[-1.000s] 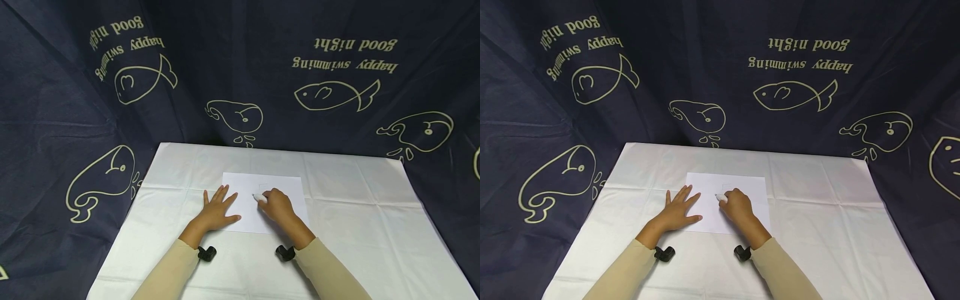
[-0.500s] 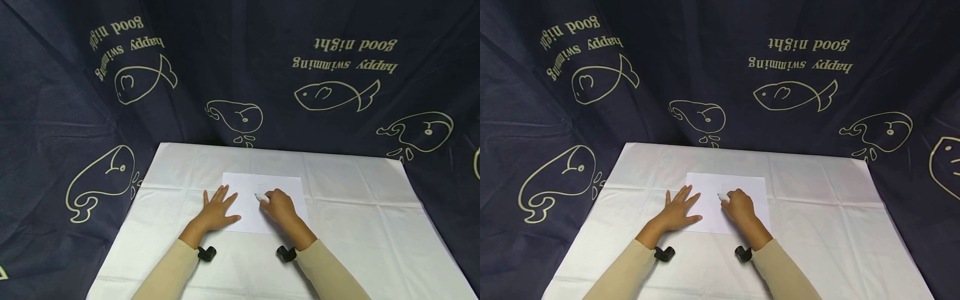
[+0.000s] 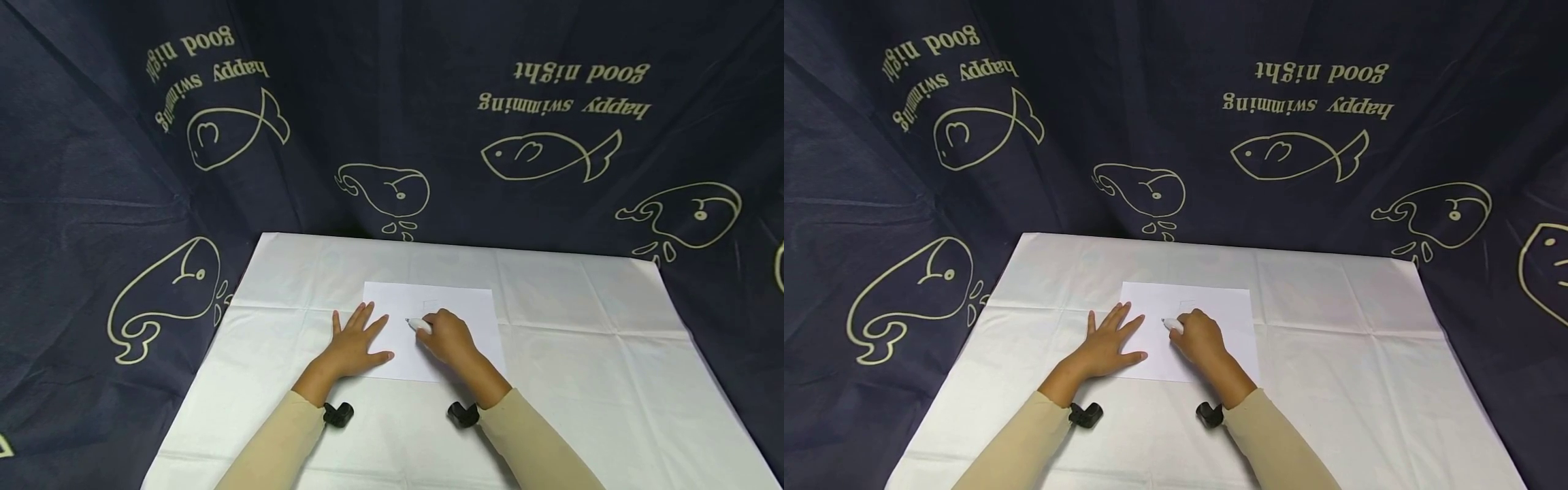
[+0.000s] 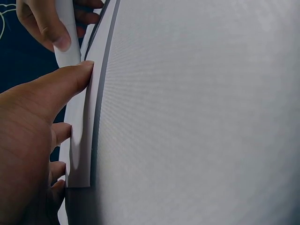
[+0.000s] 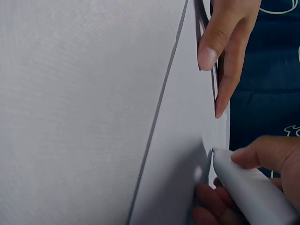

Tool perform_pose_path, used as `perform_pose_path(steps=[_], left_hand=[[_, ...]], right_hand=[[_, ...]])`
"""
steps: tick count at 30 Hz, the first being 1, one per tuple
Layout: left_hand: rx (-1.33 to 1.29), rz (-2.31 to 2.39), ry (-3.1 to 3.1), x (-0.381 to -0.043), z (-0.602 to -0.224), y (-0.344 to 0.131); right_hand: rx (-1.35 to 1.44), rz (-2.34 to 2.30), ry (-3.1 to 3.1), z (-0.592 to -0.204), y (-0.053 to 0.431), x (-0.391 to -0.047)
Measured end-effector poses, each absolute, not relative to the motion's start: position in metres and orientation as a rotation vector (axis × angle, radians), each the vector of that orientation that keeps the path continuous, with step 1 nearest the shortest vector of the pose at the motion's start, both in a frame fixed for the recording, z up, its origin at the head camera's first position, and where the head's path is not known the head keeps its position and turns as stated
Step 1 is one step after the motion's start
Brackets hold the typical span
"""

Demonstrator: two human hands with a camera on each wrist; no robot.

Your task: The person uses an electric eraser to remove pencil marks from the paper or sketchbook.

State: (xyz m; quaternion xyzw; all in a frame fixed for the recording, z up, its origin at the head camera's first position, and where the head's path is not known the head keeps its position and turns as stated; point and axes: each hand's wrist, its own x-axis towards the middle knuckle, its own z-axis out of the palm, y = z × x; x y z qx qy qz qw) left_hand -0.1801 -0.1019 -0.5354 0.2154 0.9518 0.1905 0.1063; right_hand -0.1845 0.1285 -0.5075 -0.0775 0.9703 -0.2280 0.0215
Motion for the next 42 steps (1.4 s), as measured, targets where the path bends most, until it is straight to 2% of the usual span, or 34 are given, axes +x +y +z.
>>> perform_pose_path(steps=[42], left_hand=[[0.632,0.563,2.800,-0.1800,-0.5351,-0.1021]], right_hand=[[-0.204,-0.626,3.053,-0.5061,0.1304,-0.1862]])
